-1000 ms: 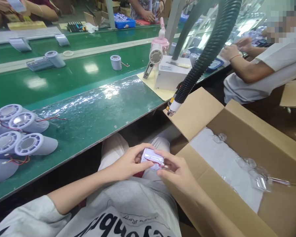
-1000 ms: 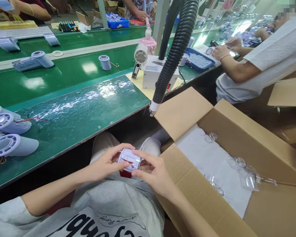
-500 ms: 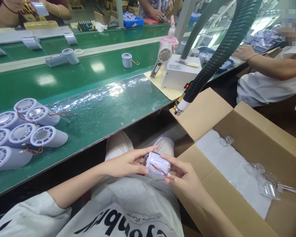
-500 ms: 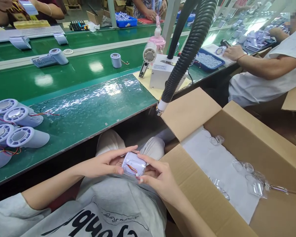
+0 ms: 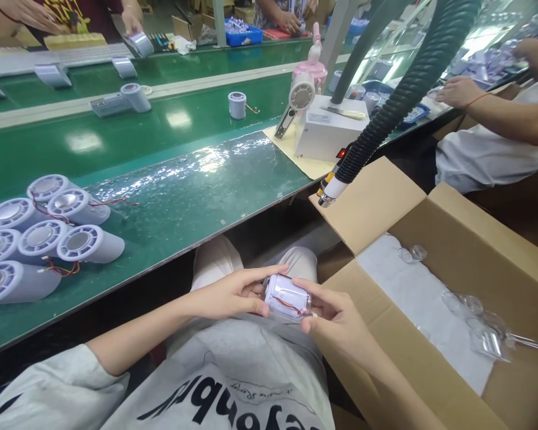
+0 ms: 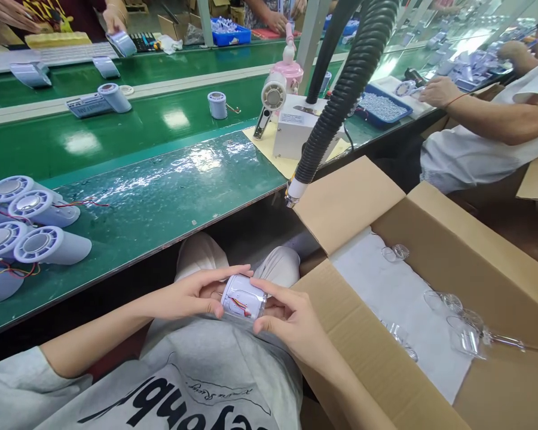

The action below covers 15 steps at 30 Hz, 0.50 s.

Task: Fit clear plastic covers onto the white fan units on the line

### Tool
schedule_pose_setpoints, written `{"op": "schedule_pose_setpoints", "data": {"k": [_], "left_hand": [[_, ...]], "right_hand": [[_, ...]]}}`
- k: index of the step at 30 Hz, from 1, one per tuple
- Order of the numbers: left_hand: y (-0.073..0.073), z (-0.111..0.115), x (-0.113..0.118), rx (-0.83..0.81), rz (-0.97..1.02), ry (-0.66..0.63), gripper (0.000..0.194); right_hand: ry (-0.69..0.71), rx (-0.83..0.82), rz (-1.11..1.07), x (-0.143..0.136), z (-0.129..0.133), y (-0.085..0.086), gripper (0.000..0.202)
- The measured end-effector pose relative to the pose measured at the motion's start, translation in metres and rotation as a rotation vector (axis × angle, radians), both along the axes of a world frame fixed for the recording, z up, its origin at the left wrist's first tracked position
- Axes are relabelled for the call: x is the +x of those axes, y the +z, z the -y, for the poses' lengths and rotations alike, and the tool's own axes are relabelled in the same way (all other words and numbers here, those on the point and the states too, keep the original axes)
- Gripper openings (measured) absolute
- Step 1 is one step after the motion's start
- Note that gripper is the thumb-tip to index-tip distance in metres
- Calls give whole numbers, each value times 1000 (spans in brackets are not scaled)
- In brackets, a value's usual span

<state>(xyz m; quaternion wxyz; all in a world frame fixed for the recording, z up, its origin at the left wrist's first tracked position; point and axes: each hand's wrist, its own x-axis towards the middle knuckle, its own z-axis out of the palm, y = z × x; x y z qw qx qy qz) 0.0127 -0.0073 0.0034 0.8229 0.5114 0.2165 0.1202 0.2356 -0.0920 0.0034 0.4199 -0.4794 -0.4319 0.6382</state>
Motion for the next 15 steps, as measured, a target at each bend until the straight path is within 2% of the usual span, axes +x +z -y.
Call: {"op": "schedule_pose_setpoints", "data": {"k": [6,10,12,14,15], "left_hand": [[2,-2,1,-8,16,-4,76],[-8,4,3,-18,-39,17,78],[-11,6,4,-33,-104,39,74],[-4,-1,0,32,-209,66,67],[4,-12,-4,122,-274,107,61]], "right_hand": [[-16,-46,-13,-2,-4,1,51],[-14,-77,2,-11,-1,-5,60],[47,-58,-24,-12,-4,-10,68],[71,11,114,2,-15,-15,65],[24,44,255,17,-23,-17,62]]}}
